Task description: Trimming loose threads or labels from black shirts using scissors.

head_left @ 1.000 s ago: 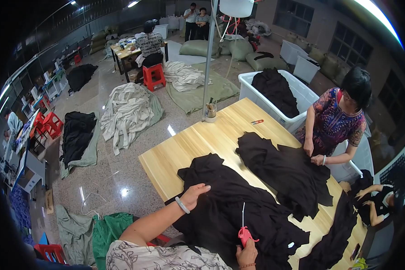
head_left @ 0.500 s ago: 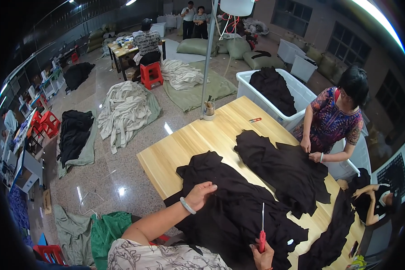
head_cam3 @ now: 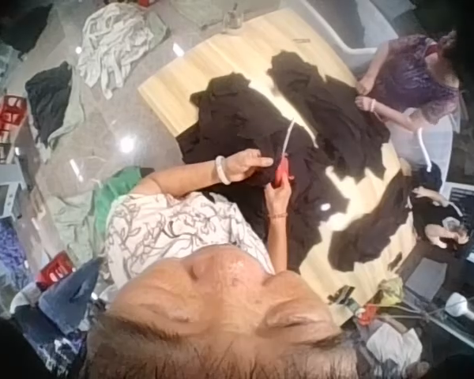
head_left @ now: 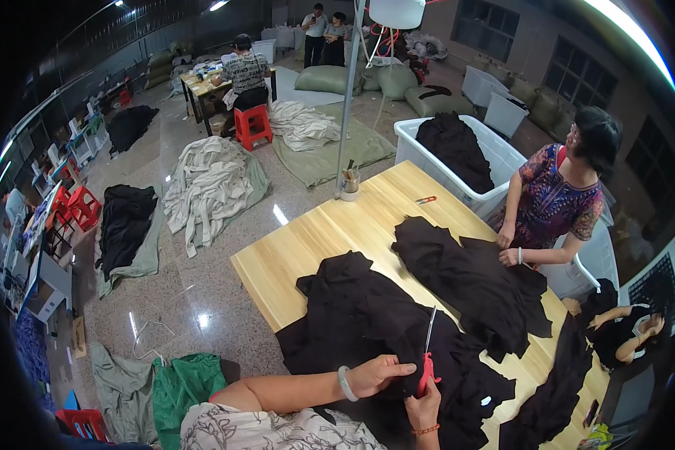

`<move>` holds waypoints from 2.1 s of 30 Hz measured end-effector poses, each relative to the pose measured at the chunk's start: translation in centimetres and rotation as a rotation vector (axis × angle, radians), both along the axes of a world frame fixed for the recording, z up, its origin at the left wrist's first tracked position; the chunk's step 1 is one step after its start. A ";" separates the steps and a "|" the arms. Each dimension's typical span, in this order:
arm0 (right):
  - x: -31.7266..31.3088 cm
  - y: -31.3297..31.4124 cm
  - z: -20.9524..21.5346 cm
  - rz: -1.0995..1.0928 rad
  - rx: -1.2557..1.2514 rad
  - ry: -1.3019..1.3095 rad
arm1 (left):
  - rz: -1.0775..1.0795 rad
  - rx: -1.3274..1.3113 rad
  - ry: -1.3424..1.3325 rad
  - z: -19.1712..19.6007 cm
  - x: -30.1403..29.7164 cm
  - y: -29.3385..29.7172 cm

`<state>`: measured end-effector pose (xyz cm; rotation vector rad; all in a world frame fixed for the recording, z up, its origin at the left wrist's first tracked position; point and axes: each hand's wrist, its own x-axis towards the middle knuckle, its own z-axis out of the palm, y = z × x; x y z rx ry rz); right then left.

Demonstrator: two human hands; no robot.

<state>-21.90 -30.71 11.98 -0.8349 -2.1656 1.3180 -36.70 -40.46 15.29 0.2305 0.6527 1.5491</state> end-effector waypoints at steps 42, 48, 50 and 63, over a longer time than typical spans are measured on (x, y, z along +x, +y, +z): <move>-1.4 1.5 4.2 -0.183 -0.062 0.151 | 0.019 0.469 0.741 5.0 0.6 -2.9; -0.5 1.9 2.7 -0.214 -0.052 0.099 | 0.112 0.470 0.729 5.2 0.6 -2.7; -0.1 2.2 1.9 -0.246 -0.004 0.096 | 0.114 0.457 0.748 4.8 0.6 -2.7; 0.3 1.6 2.4 -0.169 -0.062 -0.021 | 0.167 0.447 0.787 4.3 0.6 -2.3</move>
